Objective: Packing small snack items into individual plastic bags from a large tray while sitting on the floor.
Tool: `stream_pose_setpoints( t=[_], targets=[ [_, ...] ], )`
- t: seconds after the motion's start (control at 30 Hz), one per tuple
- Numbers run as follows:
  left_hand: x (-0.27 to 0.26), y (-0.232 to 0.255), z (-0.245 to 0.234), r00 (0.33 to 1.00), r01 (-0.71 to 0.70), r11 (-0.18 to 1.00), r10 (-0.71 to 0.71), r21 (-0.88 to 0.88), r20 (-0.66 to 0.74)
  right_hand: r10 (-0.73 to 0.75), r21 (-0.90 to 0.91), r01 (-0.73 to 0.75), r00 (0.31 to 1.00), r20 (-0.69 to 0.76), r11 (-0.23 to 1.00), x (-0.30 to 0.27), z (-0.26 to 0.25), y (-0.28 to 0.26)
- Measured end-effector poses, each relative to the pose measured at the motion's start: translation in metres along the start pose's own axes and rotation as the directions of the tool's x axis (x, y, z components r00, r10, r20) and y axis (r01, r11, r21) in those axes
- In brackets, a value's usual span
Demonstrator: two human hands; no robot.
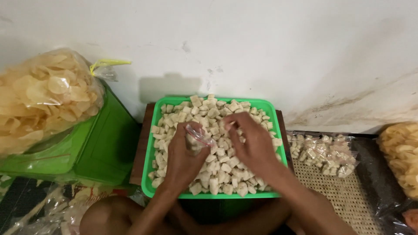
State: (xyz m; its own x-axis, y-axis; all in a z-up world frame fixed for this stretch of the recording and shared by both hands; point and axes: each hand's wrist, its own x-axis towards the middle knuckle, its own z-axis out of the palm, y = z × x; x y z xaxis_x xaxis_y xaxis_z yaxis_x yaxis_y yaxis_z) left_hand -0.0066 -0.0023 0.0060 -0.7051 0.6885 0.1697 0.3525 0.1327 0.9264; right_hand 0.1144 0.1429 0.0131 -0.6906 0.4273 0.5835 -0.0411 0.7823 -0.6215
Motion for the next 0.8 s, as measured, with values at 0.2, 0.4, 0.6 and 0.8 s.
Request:
stream_pose_setpoints(
  t=[0.2, 0.4, 0.6, 0.8],
  targets=[
    [0.004, 0.008, -0.011, 0.998, -0.042, 0.997, 0.039, -0.065, -0.045, 0.374, -0.583, -0.216, 0.913, 0.163, 0.783, 0.029, -0.017, 0.061],
    [0.015, -0.003, -0.001, 0.984, -0.179, 0.967, 0.174, -0.184, -0.044, 0.410, -0.558, -0.194, 0.864, 0.292, 0.807, 0.047, 0.000, 0.059],
    [0.023, -0.003, 0.008, 0.975, -0.221, 0.956, 0.215, -0.192, -0.050, 0.441, -0.596, -0.174, 0.832, 0.337, 0.784, 0.049, 0.016, 0.069],
    [0.032, -0.001, 0.012, 0.968, -0.251, 0.963, 0.251, -0.093, -0.019, 0.426, -0.507, -0.225, 0.845, 0.325, 0.832, 0.048, 0.014, 0.067]
  ],
)
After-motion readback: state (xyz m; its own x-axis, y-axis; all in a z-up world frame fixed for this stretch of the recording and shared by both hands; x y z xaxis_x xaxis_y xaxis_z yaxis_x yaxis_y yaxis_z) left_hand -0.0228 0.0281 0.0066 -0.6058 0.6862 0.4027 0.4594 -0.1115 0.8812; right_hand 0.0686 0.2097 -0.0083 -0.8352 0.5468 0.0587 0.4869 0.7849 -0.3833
